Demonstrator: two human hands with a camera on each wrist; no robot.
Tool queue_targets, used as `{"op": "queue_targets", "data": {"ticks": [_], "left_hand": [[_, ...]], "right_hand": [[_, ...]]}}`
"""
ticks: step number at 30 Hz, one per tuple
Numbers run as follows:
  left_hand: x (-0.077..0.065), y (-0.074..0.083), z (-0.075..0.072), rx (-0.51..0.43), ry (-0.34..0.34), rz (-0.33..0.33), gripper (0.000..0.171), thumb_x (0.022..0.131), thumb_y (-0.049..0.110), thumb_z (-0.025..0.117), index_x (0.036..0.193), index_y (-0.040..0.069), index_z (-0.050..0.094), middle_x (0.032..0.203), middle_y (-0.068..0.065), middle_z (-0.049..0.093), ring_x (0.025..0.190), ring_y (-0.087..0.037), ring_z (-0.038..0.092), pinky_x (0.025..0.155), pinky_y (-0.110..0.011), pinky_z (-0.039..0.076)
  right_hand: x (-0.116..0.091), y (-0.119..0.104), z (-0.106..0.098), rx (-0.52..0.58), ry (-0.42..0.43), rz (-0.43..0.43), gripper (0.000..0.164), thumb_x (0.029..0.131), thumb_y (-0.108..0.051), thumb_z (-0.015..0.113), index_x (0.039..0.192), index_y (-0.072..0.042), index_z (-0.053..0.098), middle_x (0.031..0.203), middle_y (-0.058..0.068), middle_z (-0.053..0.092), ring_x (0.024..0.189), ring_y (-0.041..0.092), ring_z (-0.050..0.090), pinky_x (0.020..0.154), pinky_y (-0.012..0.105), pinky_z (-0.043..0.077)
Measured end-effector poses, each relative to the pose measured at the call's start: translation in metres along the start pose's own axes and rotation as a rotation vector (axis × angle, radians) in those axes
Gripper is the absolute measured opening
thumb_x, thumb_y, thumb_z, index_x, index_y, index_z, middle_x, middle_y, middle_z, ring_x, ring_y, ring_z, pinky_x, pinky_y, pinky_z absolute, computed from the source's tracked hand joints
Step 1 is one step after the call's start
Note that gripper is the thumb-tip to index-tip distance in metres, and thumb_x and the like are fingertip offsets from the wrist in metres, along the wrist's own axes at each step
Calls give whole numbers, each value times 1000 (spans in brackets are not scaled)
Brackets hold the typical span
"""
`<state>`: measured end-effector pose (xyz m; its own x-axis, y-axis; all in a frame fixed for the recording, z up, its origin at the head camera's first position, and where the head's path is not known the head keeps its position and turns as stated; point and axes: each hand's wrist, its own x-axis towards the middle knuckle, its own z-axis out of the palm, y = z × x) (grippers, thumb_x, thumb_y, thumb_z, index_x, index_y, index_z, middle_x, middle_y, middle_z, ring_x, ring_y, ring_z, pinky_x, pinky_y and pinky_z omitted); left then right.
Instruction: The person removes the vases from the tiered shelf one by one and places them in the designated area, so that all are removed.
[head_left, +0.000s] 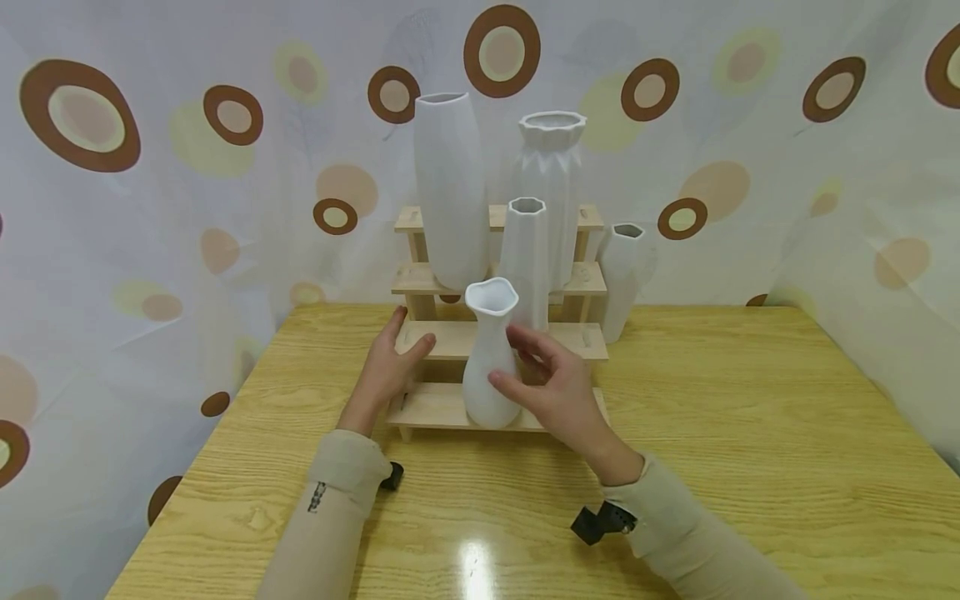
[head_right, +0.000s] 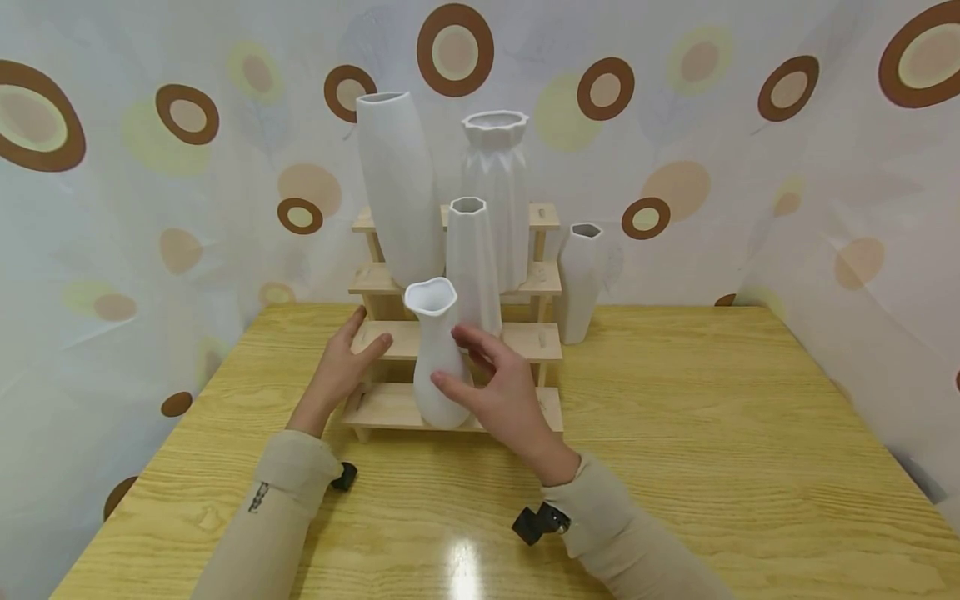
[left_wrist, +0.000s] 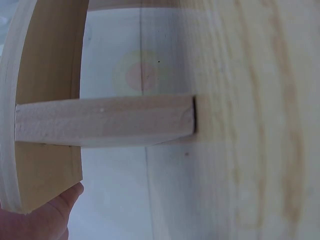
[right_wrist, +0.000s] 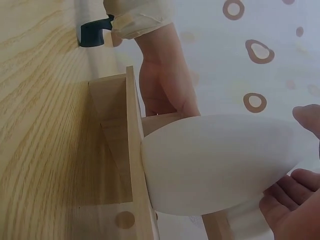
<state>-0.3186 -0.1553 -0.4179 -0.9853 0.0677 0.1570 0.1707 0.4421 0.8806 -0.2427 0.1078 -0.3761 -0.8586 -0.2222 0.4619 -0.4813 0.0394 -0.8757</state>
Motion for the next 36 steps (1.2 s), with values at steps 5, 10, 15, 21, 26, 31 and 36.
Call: {"op": "queue_targets", "data": {"ticks": [5, 10, 15, 21, 26, 31, 36], "left_hand": [[1, 0, 0, 1, -3, -2, 91, 94, 55, 59, 159, 11, 14, 164, -3, 13, 149, -23, 11, 119, -45, 16], [1, 0, 0, 3, -3, -4, 91, 94, 55, 59, 159, 10, 14, 164, -3, 13, 149, -24, 12, 119, -46, 16], [1, 0, 0, 6, -2, -7, 91, 94, 55, 60, 159, 10, 14, 164, -4, 14, 149, -24, 12, 119, -46, 17], [0, 1, 0, 2, -1, 4, 91, 95, 53, 60, 159, 7, 14, 164, -6, 14, 149, -26, 13, 118, -47, 17], [0, 0, 0, 7, 0, 10, 91, 95, 53, 60, 159, 6, 14, 163, -7, 15, 149, -27, 13, 118, -48, 17], [0, -1, 0, 4, 0, -4, 91, 94, 54, 60, 159, 10, 14, 164, -4, 15, 149, -25, 13, 118, -47, 17], [0, -1, 0, -2, -4, -4, 90, 95, 53, 59, 159, 11, 14, 164, -4, 14, 149, -25, 12, 118, -47, 17]], "right_hand": [[-1, 4, 2, -38, -15, 0, 62, 84, -6, 80, 139, 1, 53, 139, 14, 54, 127, 28, 52, 102, 35, 45], [-2, 8, 4, -81, -22, 2, 65, 84, -10, 81, 141, -1, 52, 138, 14, 54, 125, 28, 54, 100, 39, 47], [-2, 9, 6, -120, -38, 25, 66, 84, -9, 80, 142, -3, 50, 139, 16, 53, 126, 30, 53, 101, 43, 46], [-6, -15, 9, -168, -48, 50, 65, 84, -3, 79, 141, 4, 48, 137, 22, 53, 125, 35, 53, 101, 47, 46], [-7, -31, 10, -190, -57, 47, 63, 84, -1, 78, 139, 8, 49, 134, 24, 55, 122, 37, 55, 99, 48, 47], [-6, -32, 9, -183, -45, 55, 61, 83, -3, 80, 137, 6, 53, 131, 22, 58, 120, 35, 57, 99, 47, 48], [-4, -15, 5, -131, -24, 74, 62, 80, -5, 83, 136, 3, 57, 130, 18, 60, 118, 31, 58, 98, 44, 49]]}}
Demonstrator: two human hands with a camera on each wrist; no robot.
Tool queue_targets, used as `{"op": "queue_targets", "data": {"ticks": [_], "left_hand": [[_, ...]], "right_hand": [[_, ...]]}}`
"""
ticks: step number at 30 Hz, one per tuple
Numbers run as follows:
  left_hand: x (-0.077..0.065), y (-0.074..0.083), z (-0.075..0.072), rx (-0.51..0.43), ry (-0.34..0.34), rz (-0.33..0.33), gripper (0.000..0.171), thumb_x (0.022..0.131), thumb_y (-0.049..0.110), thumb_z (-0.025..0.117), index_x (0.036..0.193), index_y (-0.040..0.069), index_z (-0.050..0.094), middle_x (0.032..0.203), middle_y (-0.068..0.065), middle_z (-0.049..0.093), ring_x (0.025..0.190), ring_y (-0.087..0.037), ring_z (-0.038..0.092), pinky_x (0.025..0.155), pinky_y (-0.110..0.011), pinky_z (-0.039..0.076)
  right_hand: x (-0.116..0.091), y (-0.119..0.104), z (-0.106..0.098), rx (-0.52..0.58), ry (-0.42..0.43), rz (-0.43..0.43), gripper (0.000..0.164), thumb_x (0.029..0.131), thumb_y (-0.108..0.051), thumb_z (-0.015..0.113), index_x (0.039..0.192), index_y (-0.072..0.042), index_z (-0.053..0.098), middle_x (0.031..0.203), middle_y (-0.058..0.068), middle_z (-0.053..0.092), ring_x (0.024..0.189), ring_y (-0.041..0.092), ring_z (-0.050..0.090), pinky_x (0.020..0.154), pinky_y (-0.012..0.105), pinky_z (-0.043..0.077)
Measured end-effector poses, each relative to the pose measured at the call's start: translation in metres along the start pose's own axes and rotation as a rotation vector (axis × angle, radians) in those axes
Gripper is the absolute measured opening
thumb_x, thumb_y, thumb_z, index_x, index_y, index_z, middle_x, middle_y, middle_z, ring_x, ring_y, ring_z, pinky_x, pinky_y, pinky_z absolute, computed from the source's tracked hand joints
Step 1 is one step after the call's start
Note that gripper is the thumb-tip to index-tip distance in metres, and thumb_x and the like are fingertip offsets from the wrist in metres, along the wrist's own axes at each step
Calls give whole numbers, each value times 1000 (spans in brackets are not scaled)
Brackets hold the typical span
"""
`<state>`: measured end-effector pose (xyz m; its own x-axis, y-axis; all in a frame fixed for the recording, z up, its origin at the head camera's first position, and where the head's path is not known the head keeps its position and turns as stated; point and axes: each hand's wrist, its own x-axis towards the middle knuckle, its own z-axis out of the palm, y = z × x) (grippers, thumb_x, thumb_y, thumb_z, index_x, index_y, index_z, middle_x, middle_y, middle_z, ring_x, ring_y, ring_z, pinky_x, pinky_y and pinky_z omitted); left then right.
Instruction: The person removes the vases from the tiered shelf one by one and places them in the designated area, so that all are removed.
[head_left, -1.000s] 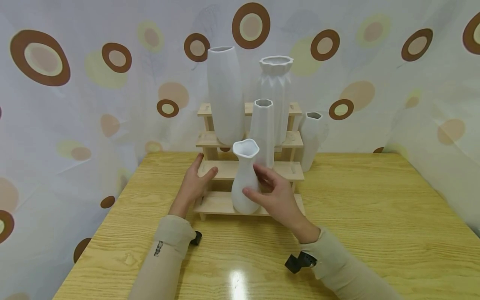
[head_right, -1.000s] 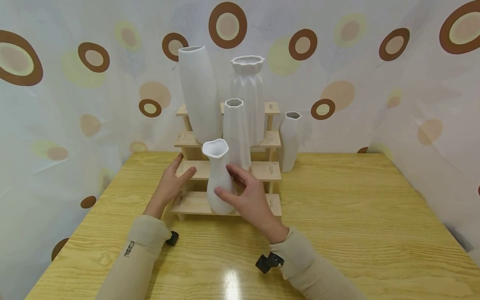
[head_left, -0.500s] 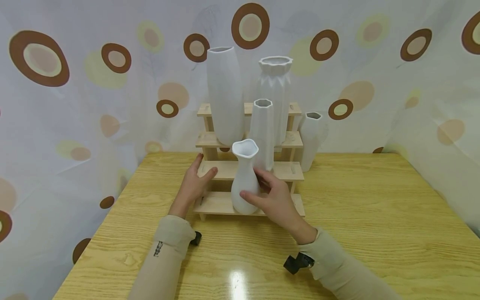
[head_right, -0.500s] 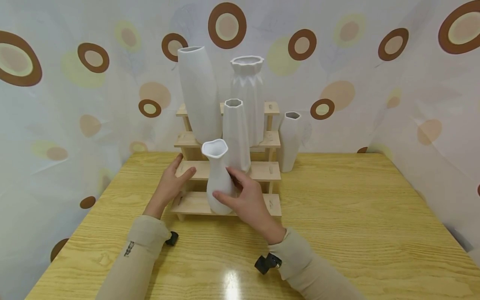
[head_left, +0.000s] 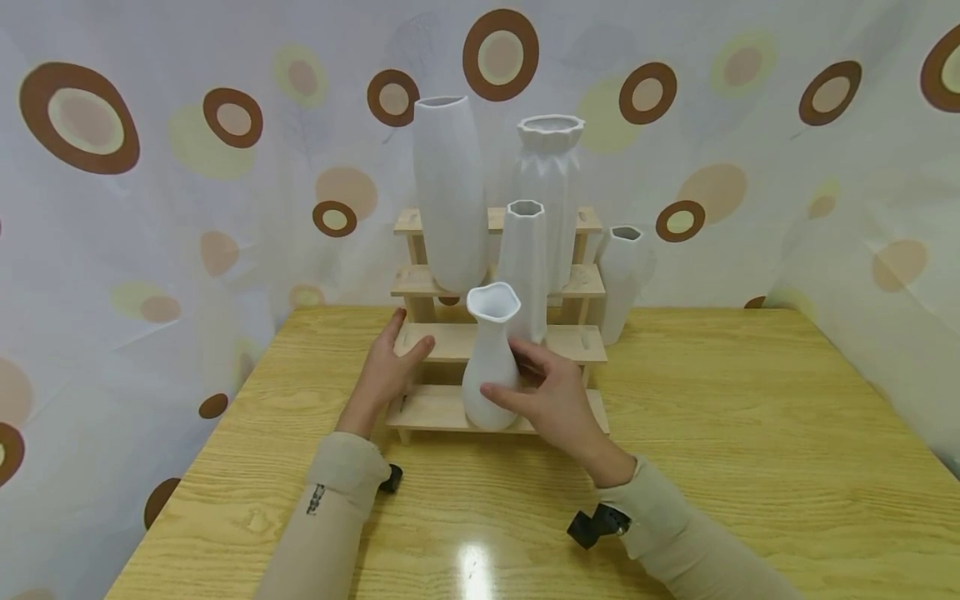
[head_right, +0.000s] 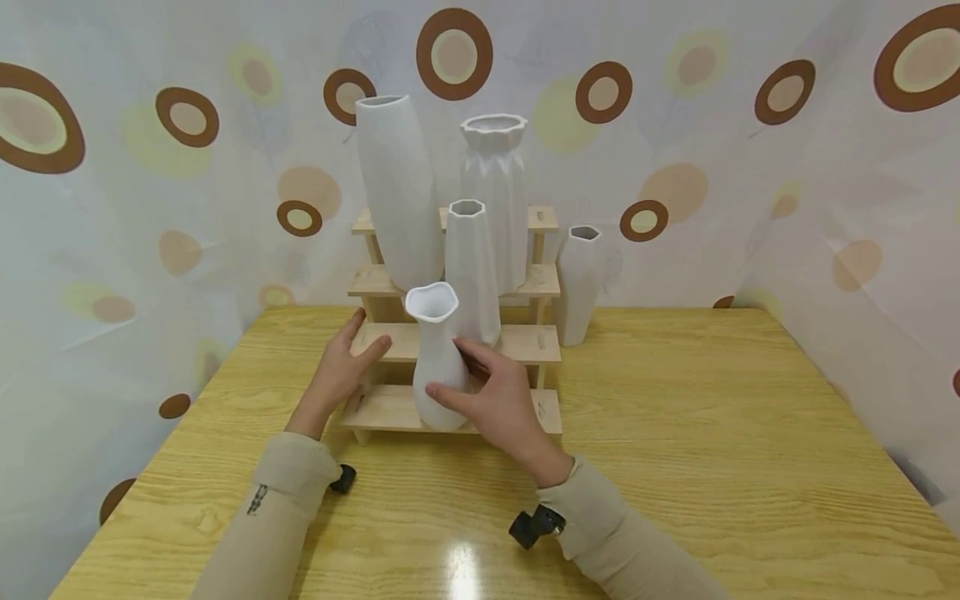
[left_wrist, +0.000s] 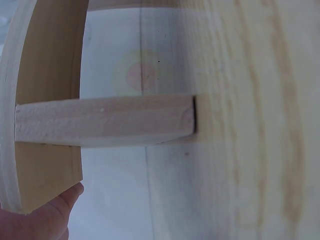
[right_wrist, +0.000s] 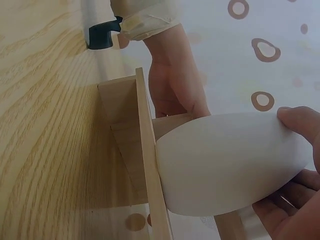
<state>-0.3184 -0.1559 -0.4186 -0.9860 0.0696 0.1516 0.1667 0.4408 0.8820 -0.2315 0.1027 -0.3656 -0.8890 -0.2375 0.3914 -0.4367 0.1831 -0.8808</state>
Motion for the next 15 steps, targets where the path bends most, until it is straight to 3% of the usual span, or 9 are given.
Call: {"op": "queue_targets", "data": {"ticks": [4, 15], "left_hand": [[0, 0, 0, -1, 1, 4, 89, 95, 51, 60, 159, 10, 14, 164, -4, 14, 149, -25, 12, 118, -47, 16], [0, 0, 0, -6, -1, 7, 93, 93, 56, 60, 159, 10, 14, 163, -4, 15, 149, -25, 12, 118, -48, 16]], "right_hand": [[4, 21, -2, 55, 4, -5, 64, 78, -11, 85, 136, -4, 59, 130, 12, 62, 118, 25, 59, 97, 37, 50], [2, 17, -4, 73, -7, -5, 61, 77, -15, 87, 133, -6, 63, 125, 8, 65, 109, 23, 65, 90, 35, 54]]}}
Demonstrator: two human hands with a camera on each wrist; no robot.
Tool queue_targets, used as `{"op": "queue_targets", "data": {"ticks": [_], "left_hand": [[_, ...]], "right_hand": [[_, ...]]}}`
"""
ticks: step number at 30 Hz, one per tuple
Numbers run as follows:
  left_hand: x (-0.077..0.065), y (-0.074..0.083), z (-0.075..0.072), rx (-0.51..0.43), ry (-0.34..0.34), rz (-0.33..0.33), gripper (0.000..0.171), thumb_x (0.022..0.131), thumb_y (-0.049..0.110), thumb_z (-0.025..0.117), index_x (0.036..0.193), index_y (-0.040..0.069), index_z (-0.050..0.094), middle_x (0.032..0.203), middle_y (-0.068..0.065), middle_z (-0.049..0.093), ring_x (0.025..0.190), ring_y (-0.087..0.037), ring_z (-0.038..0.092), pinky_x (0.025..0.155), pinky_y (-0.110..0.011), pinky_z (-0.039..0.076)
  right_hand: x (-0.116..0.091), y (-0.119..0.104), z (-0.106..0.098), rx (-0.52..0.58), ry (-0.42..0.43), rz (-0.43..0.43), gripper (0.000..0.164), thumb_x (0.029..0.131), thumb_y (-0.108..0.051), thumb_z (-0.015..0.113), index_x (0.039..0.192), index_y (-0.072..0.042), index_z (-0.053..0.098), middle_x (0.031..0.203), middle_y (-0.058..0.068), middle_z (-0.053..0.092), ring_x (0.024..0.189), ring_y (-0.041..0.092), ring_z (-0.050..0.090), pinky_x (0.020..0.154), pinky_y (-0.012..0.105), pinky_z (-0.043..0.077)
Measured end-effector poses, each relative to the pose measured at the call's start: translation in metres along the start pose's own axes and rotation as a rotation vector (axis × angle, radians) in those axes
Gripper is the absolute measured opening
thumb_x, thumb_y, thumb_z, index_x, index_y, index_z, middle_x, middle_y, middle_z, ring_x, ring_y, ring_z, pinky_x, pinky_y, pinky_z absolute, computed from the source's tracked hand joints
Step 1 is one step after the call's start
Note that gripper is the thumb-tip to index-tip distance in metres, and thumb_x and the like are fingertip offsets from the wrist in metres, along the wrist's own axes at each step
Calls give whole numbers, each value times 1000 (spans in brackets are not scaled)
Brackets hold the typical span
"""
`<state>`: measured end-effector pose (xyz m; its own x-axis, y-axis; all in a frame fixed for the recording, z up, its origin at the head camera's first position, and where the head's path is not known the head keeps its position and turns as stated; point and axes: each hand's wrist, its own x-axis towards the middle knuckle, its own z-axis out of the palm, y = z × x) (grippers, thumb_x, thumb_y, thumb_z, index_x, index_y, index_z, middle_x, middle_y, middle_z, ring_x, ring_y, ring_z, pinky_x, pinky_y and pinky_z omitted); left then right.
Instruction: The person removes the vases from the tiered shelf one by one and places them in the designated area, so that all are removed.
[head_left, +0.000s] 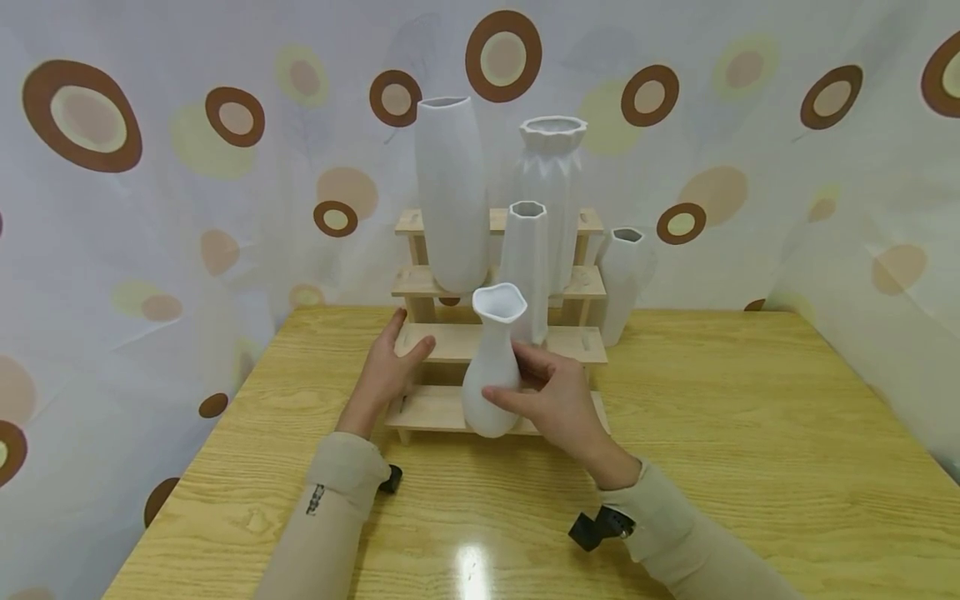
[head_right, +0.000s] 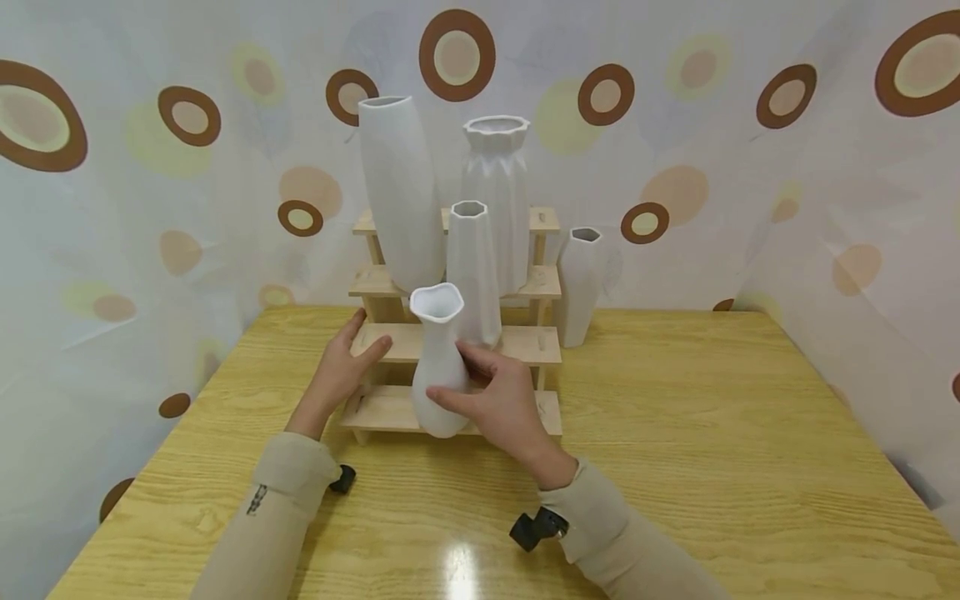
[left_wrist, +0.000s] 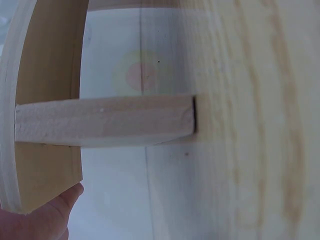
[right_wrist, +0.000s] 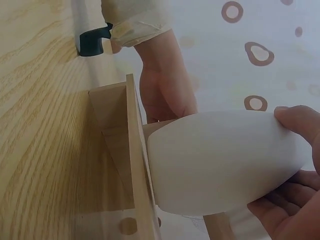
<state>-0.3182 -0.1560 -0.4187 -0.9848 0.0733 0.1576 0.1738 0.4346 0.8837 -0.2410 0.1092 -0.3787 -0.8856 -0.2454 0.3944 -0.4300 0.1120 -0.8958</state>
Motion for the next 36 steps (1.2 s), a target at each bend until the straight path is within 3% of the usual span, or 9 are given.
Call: {"op": "queue_targets", "data": {"ticks": [15, 36], "left_hand": [[-2, 3, -1, 12, -4, 9, 91, 95, 53, 60, 159, 10, 12, 164, -5, 13, 149, -26, 12, 119, -47, 16], [-1, 2, 0, 21, -3, 4, 91, 95, 54, 59, 160, 11, 12, 164, -3, 13, 149, -25, 11, 119, -47, 16]], "right_hand": [[-2, -21, -9, -8, 1, 54, 65, 75, -13, 89, 133, -3, 62, 125, 11, 66, 107, 23, 66, 88, 34, 55], [-5, -41, -26, 19, 29, 14, 63, 74, -9, 88, 131, -2, 63, 123, 11, 66, 106, 24, 67, 87, 32, 55]]}}
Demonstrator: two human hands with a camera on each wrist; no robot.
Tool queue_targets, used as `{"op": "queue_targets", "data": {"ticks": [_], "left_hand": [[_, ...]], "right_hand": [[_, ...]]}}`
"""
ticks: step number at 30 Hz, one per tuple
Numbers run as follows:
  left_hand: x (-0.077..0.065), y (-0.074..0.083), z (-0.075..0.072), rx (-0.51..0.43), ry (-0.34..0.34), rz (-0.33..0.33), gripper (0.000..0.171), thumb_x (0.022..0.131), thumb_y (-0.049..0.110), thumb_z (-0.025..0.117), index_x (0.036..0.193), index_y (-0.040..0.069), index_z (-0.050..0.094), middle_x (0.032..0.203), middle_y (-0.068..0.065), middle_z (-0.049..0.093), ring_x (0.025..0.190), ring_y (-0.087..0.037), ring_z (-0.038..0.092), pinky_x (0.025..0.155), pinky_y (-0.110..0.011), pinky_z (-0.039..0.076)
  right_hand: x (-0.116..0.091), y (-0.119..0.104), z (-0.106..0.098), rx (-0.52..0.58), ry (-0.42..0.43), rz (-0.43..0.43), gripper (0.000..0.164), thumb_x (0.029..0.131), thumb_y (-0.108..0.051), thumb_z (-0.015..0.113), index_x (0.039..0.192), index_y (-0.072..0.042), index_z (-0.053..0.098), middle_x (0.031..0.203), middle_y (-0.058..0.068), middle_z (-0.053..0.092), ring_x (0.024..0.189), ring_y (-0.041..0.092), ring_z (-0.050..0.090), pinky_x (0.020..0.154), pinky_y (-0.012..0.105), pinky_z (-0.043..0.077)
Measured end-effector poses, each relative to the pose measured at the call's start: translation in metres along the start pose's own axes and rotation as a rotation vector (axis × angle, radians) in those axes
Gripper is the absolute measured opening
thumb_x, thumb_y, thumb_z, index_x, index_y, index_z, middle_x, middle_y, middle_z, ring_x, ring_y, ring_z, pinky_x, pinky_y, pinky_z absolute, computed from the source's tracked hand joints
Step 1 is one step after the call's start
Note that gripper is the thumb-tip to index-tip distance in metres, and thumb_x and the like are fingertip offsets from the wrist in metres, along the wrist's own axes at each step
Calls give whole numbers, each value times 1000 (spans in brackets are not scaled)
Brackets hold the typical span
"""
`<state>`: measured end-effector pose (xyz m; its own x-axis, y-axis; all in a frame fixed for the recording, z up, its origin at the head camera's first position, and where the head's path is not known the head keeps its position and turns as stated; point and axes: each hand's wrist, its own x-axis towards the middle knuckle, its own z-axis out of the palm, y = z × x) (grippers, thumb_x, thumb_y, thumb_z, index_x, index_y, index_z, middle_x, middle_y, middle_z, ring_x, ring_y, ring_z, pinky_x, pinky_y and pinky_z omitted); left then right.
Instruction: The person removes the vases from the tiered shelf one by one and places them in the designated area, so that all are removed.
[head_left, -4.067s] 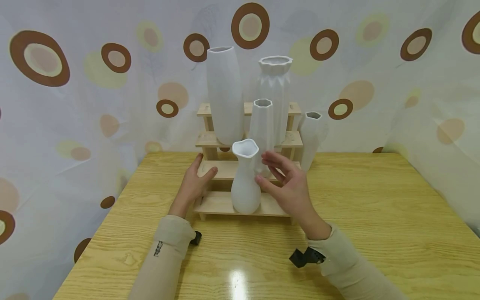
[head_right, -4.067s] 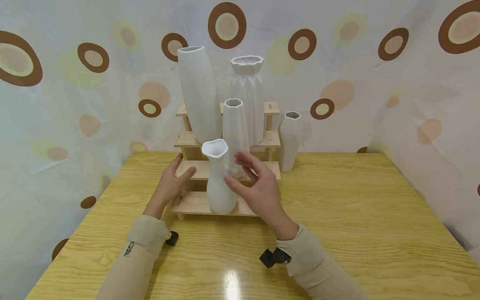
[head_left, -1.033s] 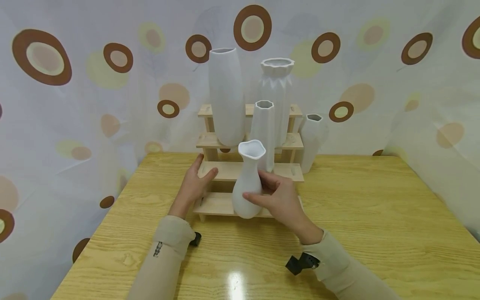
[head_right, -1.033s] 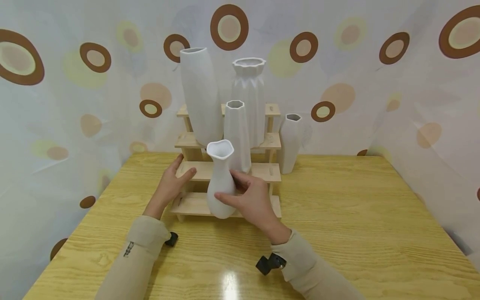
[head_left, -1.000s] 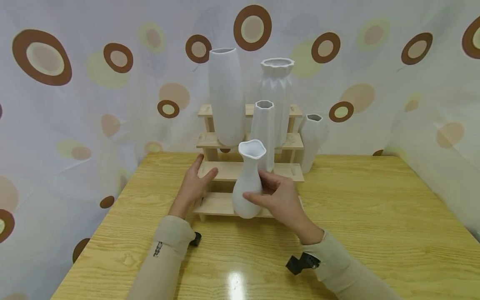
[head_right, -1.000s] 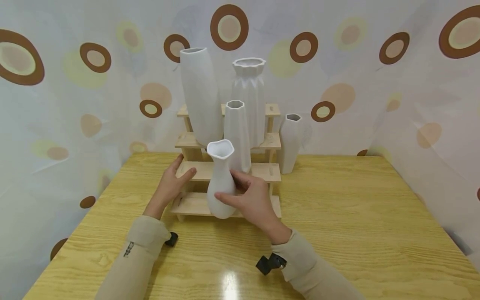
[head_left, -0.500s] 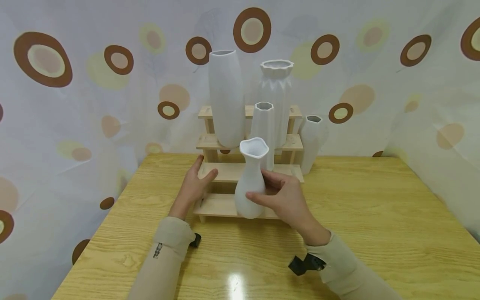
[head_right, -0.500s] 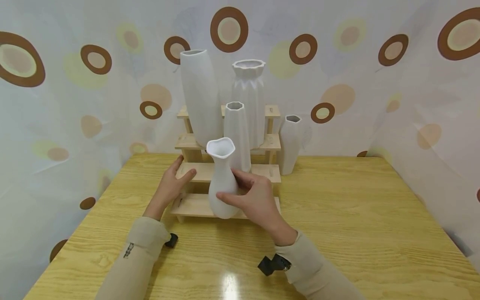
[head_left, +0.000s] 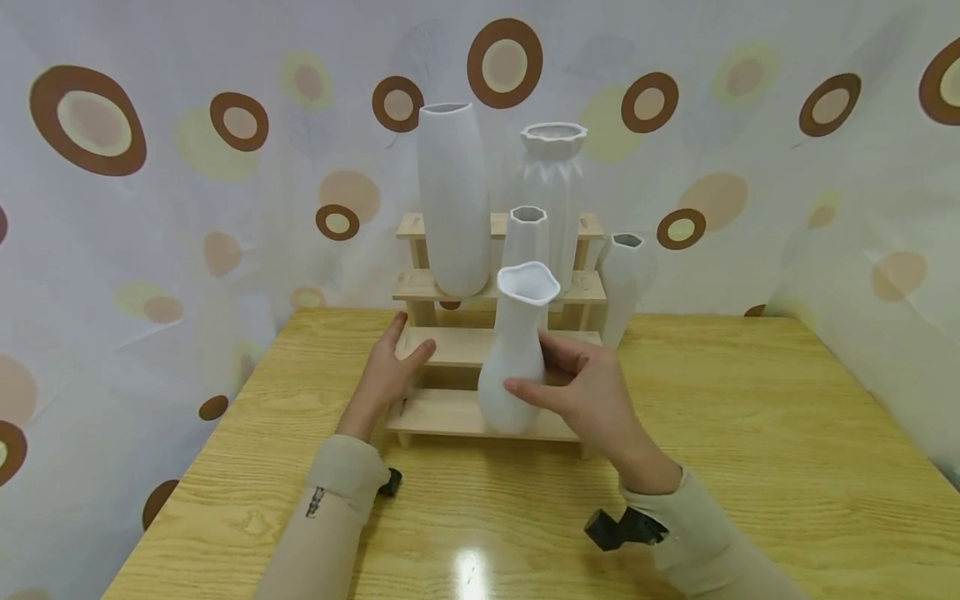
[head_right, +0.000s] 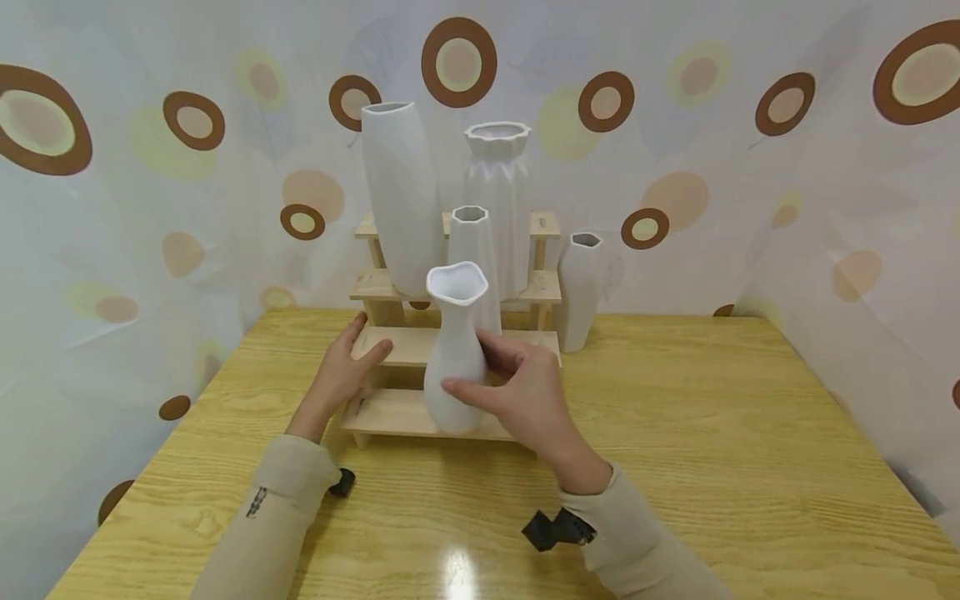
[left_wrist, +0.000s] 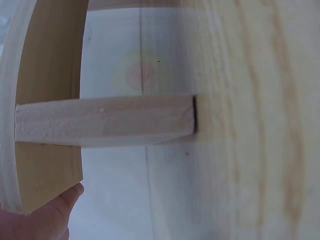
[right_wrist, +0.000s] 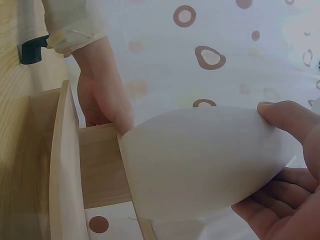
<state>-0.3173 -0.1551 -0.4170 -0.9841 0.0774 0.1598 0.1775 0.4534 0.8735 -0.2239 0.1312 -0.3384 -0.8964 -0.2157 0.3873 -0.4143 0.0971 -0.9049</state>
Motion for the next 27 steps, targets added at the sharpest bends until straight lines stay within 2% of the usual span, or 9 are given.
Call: {"op": "queue_targets", "data": {"ticks": [4, 14, 27], "left_hand": [[0, 0, 0, -4, -4, -4, 90, 95, 55, 59, 160, 13, 12, 164, -3, 13, 149, -24, 11, 119, -46, 17], [-2, 1, 0, 2, -6, 0, 90, 96, 54, 58, 160, 12, 11, 164, -3, 12, 149, -25, 11, 119, -46, 16], [-1, 0, 0, -2, -5, 0, 89, 96, 53, 58, 160, 11, 12, 164, -2, 11, 149, -24, 10, 119, -46, 16]], "right_hand": [[0, -5, -6, -7, 13, -3, 61, 74, -8, 88, 129, 0, 64, 122, 12, 67, 106, 24, 67, 87, 33, 55], [-5, -23, -24, -45, 71, 29, 59, 76, -17, 88, 129, -5, 65, 122, 7, 68, 110, 21, 66, 91, 30, 53], [-7, -38, -44, -52, 188, -44, 53, 77, -7, 86, 126, -2, 67, 115, 8, 71, 105, 19, 68, 89, 27, 53]]}}
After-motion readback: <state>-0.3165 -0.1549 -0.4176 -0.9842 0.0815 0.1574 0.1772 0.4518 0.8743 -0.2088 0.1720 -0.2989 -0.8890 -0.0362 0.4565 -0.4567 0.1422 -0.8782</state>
